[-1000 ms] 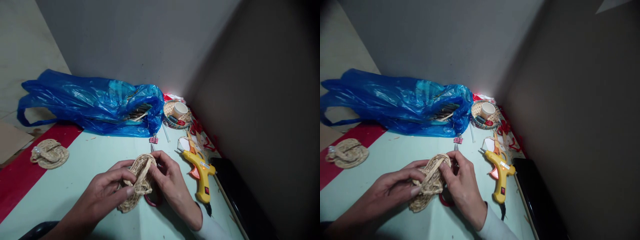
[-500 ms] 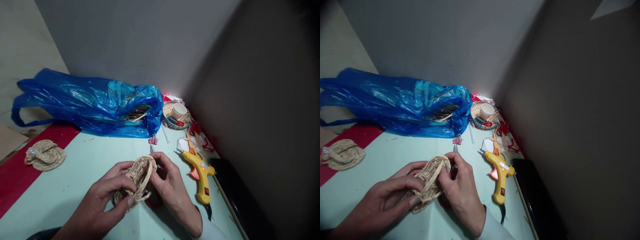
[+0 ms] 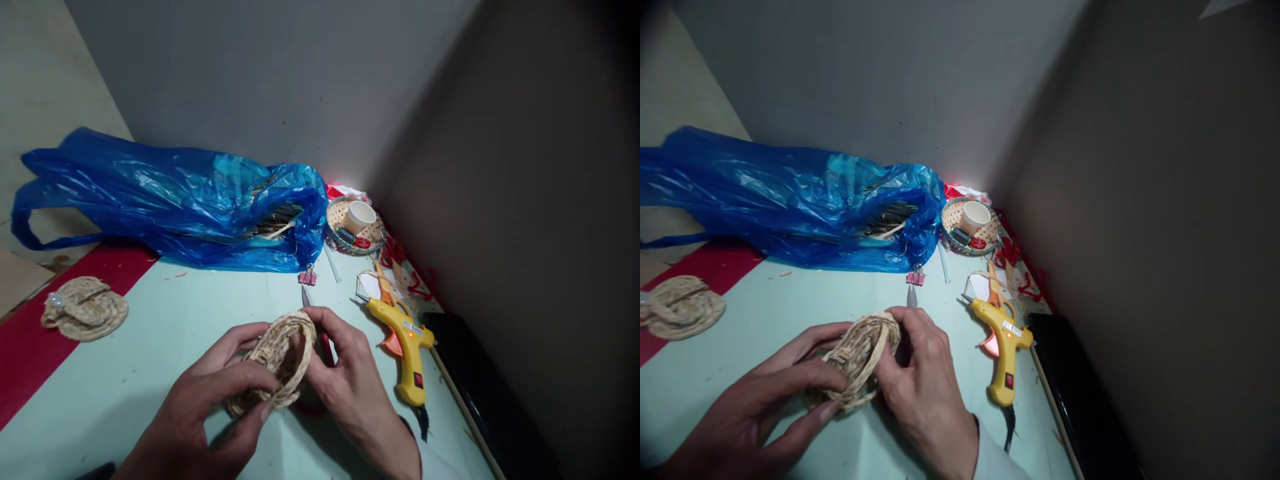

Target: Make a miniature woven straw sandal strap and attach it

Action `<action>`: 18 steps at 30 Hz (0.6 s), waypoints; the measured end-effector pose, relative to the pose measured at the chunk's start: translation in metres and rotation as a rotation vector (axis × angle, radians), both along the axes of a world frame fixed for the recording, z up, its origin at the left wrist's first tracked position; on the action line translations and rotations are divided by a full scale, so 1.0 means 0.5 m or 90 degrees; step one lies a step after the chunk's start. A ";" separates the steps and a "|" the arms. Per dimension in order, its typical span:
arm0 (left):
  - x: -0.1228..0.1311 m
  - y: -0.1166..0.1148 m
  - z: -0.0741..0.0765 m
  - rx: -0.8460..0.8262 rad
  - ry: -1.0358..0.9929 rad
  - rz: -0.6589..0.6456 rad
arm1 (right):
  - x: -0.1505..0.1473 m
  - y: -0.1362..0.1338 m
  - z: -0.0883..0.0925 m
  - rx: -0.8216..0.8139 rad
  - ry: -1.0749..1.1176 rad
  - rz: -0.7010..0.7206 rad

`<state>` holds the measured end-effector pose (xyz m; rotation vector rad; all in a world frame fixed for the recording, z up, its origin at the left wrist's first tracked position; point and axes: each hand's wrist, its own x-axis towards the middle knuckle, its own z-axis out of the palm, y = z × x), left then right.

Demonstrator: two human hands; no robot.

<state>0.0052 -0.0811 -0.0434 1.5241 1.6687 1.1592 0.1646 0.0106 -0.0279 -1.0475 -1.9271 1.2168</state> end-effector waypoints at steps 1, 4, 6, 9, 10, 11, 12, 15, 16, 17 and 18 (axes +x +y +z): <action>-0.001 0.001 0.001 -0.008 -0.007 -0.003 | -0.002 -0.001 0.001 -0.006 0.003 -0.002; -0.004 0.002 0.004 -0.020 -0.030 -0.011 | -0.006 0.000 0.005 -0.012 0.008 -0.020; -0.005 0.004 0.005 -0.024 -0.050 -0.008 | -0.007 0.005 0.005 -0.013 0.014 -0.032; -0.010 0.009 0.008 -0.037 -0.088 0.002 | -0.007 0.018 -0.002 -0.041 0.035 -0.013; -0.012 0.011 0.010 -0.049 -0.119 0.006 | -0.006 0.022 -0.007 -0.055 0.047 0.006; -0.014 0.013 0.012 -0.067 -0.163 0.011 | -0.005 0.026 -0.012 -0.065 0.059 0.030; -0.016 0.015 0.014 -0.088 -0.216 0.017 | -0.004 0.030 -0.018 -0.072 0.071 0.052; -0.020 0.022 0.023 -0.150 -0.361 0.031 | 0.001 0.034 -0.026 -0.063 0.076 0.073; -0.021 0.024 0.026 -0.160 -0.386 0.030 | 0.003 0.034 -0.026 -0.052 0.073 0.063; -0.021 0.026 0.028 -0.165 -0.403 0.026 | 0.006 0.033 -0.023 -0.037 0.071 0.042; -0.023 0.029 0.030 -0.167 -0.414 0.022 | 0.008 0.031 -0.018 -0.012 0.069 0.013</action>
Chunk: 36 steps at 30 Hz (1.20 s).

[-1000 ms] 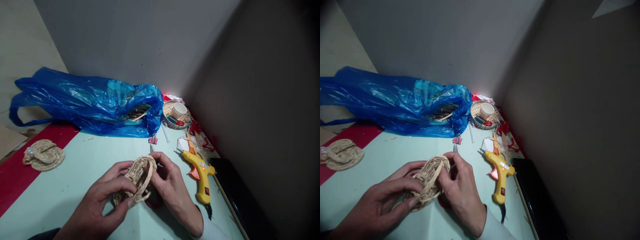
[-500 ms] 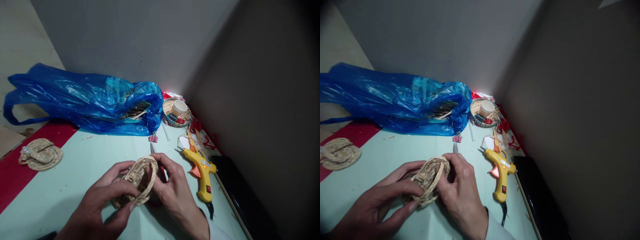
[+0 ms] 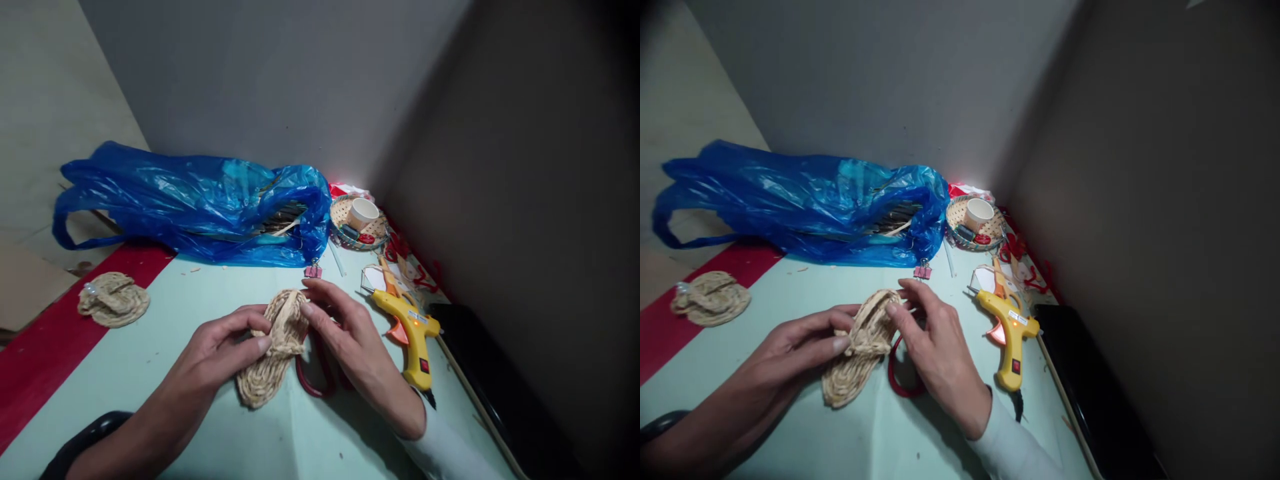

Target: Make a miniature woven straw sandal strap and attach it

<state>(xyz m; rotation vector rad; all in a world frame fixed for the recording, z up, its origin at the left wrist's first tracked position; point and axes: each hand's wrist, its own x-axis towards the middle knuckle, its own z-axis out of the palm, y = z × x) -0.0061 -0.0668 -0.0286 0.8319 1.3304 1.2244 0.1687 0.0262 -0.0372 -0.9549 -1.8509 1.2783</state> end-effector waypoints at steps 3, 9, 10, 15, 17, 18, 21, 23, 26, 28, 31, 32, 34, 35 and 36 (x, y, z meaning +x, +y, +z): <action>-0.004 0.004 0.001 -0.007 -0.027 0.008 | 0.006 -0.011 0.017 0.146 -0.025 -0.096; -0.006 0.000 -0.007 -0.016 -0.068 0.003 | -0.003 -0.043 0.023 0.251 -0.073 0.092; -0.005 0.000 -0.009 -0.013 -0.063 0.004 | -0.005 -0.047 0.019 0.250 -0.079 0.113; -0.001 -0.001 -0.013 -0.007 -0.018 0.020 | -0.009 -0.051 0.001 0.234 -0.083 0.121; -0.003 -0.001 -0.015 -0.008 -0.001 0.019 | -0.009 -0.050 -0.002 0.244 -0.080 0.119; -0.004 -0.001 -0.017 -0.009 0.010 0.017 | -0.009 -0.049 -0.003 0.248 -0.074 0.116; -0.009 0.004 -0.023 -0.002 0.055 0.005 | -0.013 -0.049 -0.005 0.256 -0.044 0.107; -0.010 0.009 -0.028 0.016 0.096 -0.004 | -0.018 -0.051 -0.006 0.248 -0.018 0.094; -0.010 0.015 -0.029 0.055 0.145 -0.024 | -0.025 -0.052 -0.005 0.198 0.021 0.078; -0.009 0.015 -0.026 0.070 0.161 -0.036 | -0.027 -0.051 -0.003 0.136 0.043 0.072; -0.010 0.012 -0.022 0.052 0.162 -0.038 | -0.026 -0.044 0.001 -0.004 0.080 0.062; -0.011 0.011 -0.022 0.042 0.158 -0.036 | -0.025 -0.041 0.002 -0.053 0.098 0.063; -0.014 0.011 -0.025 0.036 0.156 -0.030 | -0.023 -0.036 0.002 -0.139 0.139 0.074; -0.016 0.012 -0.027 0.039 0.160 -0.025 | -0.023 -0.034 0.003 -0.173 0.156 0.082; -0.017 0.013 -0.030 0.045 0.167 -0.021 | -0.023 -0.033 0.004 -0.203 0.170 0.088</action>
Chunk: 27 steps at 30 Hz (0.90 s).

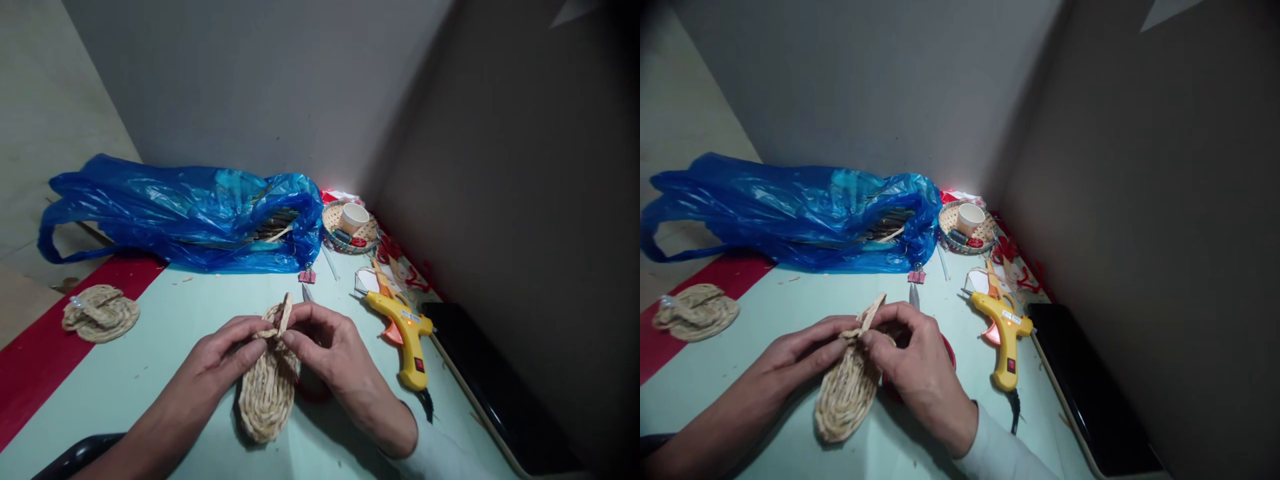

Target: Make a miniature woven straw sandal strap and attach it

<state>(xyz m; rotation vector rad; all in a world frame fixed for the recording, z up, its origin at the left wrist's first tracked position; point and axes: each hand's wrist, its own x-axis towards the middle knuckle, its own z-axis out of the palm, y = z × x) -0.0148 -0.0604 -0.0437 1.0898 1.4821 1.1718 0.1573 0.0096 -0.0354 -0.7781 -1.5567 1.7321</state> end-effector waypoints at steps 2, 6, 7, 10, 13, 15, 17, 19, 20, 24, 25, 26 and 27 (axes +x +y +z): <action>-0.003 0.003 -0.004 0.008 0.015 0.009 | 0.000 0.001 0.002 -0.045 0.016 0.010; -0.002 0.008 0.002 0.034 0.061 0.012 | 0.005 0.002 0.008 -0.104 0.066 0.024; -0.002 0.009 0.005 0.045 0.075 0.010 | 0.007 0.003 0.009 -0.110 0.082 0.038; -0.010 0.015 0.012 0.056 0.124 -0.007 | 0.017 0.007 0.009 -0.115 0.122 0.069; -0.033 0.017 0.008 0.053 0.256 -0.026 | 0.026 0.013 0.006 -0.117 0.135 0.048; -0.048 0.016 0.005 0.068 0.370 -0.013 | 0.029 0.016 0.006 -0.115 0.114 0.038; -0.053 0.016 0.009 0.142 0.467 0.015 | 0.030 0.019 0.009 -0.111 0.084 0.035; -0.044 0.022 0.024 0.269 0.533 0.008 | 0.030 0.022 0.015 -0.093 0.048 0.035; -0.036 0.027 0.035 0.325 0.549 -0.021 | 0.030 0.024 0.019 -0.073 0.026 0.039; 0.003 0.057 0.082 0.296 0.467 -0.222 | 0.030 0.032 0.027 0.052 -0.045 0.041; 0.008 0.063 0.089 0.254 0.432 -0.235 | 0.030 0.032 0.026 0.080 -0.053 0.030; 0.011 0.068 0.094 0.219 0.402 -0.230 | 0.030 0.032 0.025 0.106 -0.060 0.016; 0.011 0.070 0.096 0.193 0.381 -0.217 | 0.030 0.032 0.023 0.131 -0.066 0.001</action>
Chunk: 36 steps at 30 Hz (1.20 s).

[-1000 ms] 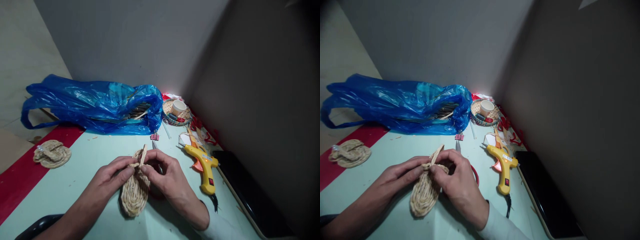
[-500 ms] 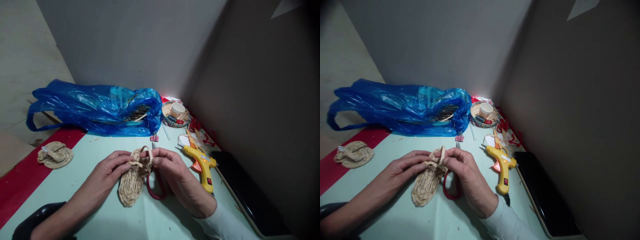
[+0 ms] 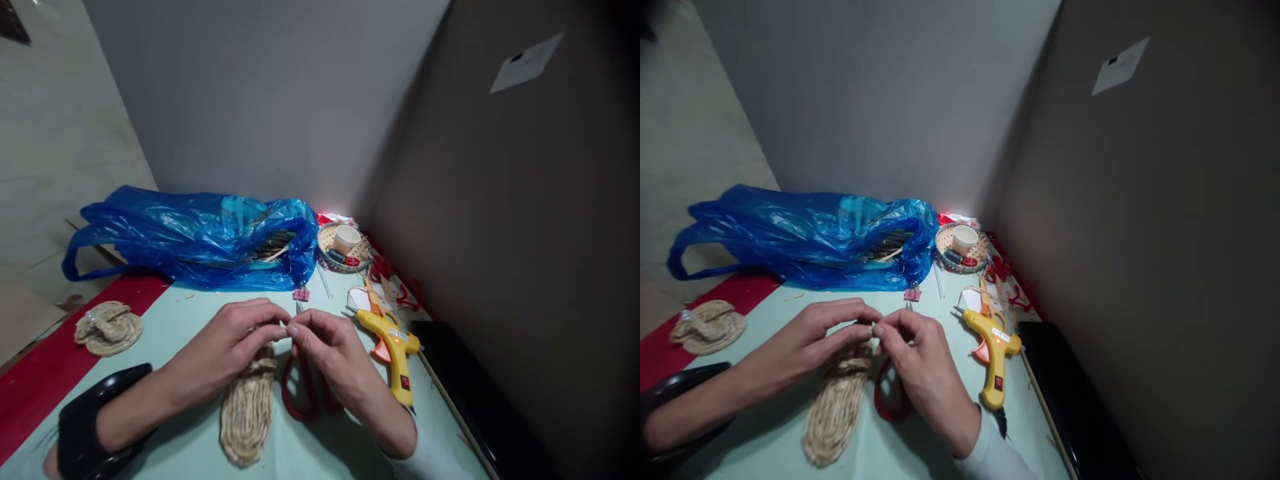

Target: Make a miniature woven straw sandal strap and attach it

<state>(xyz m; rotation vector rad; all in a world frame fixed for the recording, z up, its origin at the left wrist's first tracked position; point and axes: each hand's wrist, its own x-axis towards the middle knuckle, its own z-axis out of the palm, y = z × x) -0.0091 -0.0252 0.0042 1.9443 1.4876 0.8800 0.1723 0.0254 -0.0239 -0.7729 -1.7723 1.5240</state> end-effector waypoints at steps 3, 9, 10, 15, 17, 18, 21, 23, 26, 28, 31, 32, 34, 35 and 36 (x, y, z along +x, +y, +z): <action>-0.015 -0.002 -0.008 -0.040 -0.038 0.031 | 0.002 -0.003 0.000 0.073 -0.013 -0.049; -0.070 -0.038 -0.035 -0.160 -0.222 0.182 | 0.024 0.001 0.022 0.318 -0.243 -0.170; -0.076 -0.045 -0.038 -0.165 -0.249 0.207 | 0.029 0.000 0.019 0.340 -0.281 -0.172; -0.082 -0.061 -0.045 -0.155 -0.341 0.273 | 0.052 -0.032 -0.031 0.556 -0.603 -0.134; -0.079 -0.060 -0.048 -0.144 -0.360 0.280 | 0.055 -0.050 -0.052 0.642 -0.666 -0.141; -0.077 -0.060 -0.049 -0.143 -0.364 0.277 | 0.054 -0.057 -0.060 0.664 -0.671 -0.146; -0.074 -0.061 -0.050 -0.145 -0.359 0.257 | 0.043 -0.069 -0.074 0.676 -0.661 -0.155; -0.071 -0.064 -0.047 -0.144 -0.351 0.248 | 0.036 -0.067 -0.079 0.655 -0.650 -0.159; -0.066 -0.066 -0.040 -0.162 -0.371 0.242 | 0.046 -0.057 -0.075 0.522 -0.612 -0.151; -0.064 -0.066 -0.036 -0.182 -0.392 0.251 | 0.065 -0.053 -0.059 0.358 -0.555 -0.139; -0.063 -0.066 -0.036 -0.197 -0.420 0.260 | 0.088 -0.065 -0.017 0.119 -0.368 -0.195; -0.063 -0.066 -0.037 -0.198 -0.431 0.256 | 0.090 -0.074 -0.002 0.076 -0.298 -0.223; -0.064 -0.070 -0.040 -0.196 -0.465 0.242 | 0.084 -0.095 0.024 0.016 -0.218 -0.260; -0.064 -0.072 -0.041 -0.195 -0.482 0.236 | 0.078 -0.105 0.033 0.004 -0.212 -0.263; -0.064 -0.075 -0.042 -0.197 -0.497 0.234 | 0.070 -0.113 0.040 0.003 -0.216 -0.255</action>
